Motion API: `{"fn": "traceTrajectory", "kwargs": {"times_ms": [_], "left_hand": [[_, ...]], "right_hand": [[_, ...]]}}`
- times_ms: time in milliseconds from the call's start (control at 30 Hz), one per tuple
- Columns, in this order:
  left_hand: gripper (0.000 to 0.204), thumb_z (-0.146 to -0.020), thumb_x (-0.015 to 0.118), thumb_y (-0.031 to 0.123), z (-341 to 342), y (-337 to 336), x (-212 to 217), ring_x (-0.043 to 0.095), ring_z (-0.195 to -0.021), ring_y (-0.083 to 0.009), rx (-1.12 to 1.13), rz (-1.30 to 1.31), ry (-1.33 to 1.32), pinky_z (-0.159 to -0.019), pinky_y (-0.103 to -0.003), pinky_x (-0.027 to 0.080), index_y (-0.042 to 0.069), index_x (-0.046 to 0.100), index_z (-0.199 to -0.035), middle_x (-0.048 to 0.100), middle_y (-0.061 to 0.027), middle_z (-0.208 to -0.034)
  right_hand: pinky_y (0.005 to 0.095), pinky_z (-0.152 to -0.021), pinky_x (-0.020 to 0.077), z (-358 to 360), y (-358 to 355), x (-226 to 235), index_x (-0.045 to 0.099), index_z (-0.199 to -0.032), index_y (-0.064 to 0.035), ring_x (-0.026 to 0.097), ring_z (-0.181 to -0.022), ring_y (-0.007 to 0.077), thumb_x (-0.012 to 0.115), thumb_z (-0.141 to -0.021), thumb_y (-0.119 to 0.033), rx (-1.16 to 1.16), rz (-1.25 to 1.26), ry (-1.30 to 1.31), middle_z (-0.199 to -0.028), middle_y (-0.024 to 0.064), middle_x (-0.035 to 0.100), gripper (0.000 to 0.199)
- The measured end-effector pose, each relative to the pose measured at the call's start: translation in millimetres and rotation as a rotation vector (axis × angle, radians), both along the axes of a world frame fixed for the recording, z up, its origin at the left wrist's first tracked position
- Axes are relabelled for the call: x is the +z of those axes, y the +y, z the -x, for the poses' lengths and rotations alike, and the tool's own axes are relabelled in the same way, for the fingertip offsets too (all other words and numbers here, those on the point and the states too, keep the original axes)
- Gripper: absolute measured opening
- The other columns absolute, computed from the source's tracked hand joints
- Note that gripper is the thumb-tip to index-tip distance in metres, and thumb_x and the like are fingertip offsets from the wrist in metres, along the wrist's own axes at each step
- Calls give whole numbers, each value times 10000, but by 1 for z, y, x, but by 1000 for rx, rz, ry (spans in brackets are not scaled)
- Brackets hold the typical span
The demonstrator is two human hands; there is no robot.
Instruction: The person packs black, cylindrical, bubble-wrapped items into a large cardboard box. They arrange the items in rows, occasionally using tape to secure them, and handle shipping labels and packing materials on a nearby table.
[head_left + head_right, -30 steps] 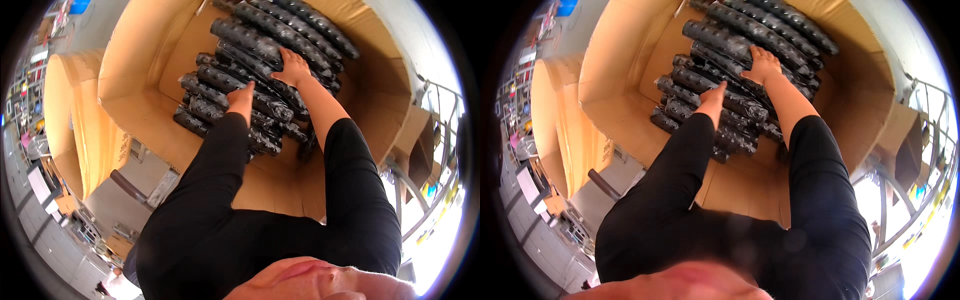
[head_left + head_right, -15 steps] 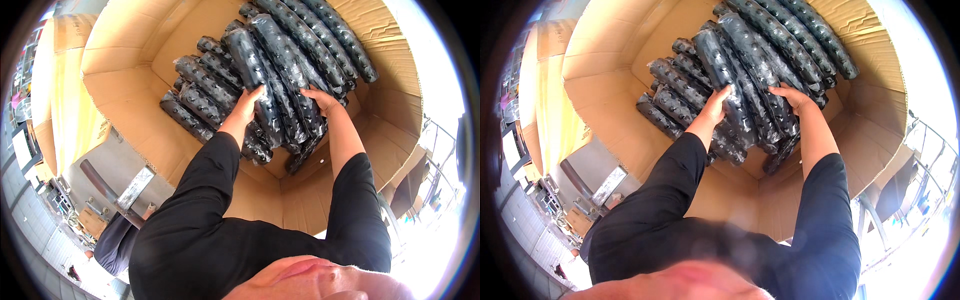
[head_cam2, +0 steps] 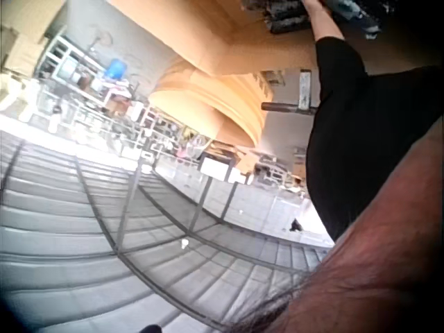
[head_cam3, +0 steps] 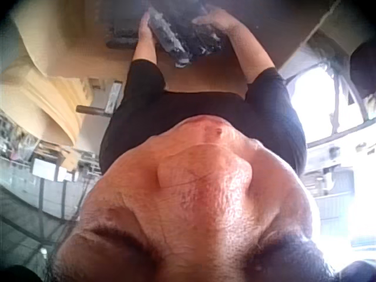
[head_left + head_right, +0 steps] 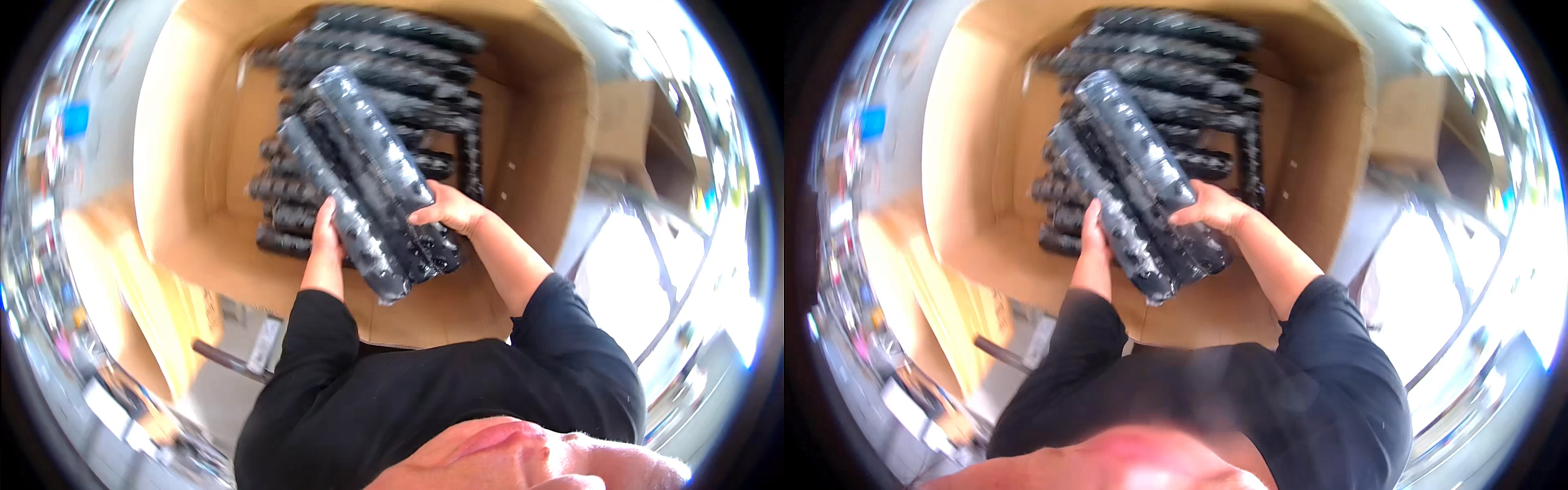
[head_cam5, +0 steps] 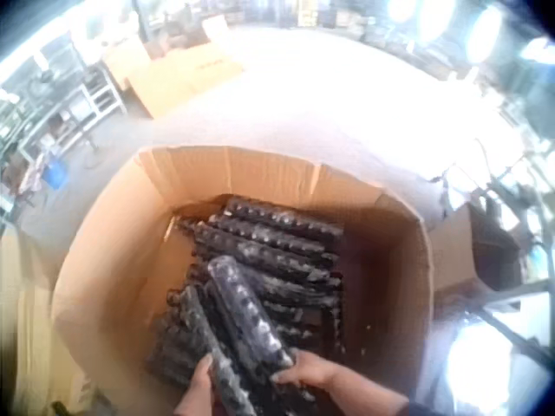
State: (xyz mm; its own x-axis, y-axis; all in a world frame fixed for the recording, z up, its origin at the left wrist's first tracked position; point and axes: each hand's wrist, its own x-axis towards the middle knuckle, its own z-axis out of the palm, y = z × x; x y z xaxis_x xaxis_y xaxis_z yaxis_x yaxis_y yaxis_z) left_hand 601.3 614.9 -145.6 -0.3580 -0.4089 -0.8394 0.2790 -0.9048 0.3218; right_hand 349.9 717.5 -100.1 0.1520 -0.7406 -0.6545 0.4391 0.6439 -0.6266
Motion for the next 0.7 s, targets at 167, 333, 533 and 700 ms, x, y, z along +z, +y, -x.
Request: {"fn": "traceTrajectory", "kwargs": {"times_ms": [167,333,533,700], "left_hand": [[694,-882,588,533,24,-6,106,502,-1210,-291,-354,180,-69,-1023,-442,404,29,486,-1348,556,-114,-1315],[825,-806,646,616,121,29,234,526,-1172,-283,-785,425,278,-999,-428,432,42,468,-1371,559,-96,-1290],[601,-962,497,474,280,158,373,599,-1113,-269,-1442,269,1016,-940,-404,495,30,470,-1366,592,-131,-1281],[506,-931,603,443,374,382,453,670,-928,-190,-1813,289,833,-855,-342,527,33,601,-1228,686,-99,-1091]], "right_hand": [[357,-1047,391,3,80,118,426,-1356,30,501,-1176,201,836,-693,-167,-273,221,-88,-1253,110,573,805],[346,-1050,387,-24,194,232,428,-1343,2,495,-1182,177,852,-701,-179,-729,402,49,-1256,82,573,790],[364,-1033,394,-65,351,369,466,-1309,9,514,-1157,188,820,-730,-236,-1312,497,504,-1236,94,569,722],[350,-983,436,-60,475,394,490,-1295,0,550,-1092,158,744,-816,-178,-1700,381,647,-1162,80,612,571]]}}
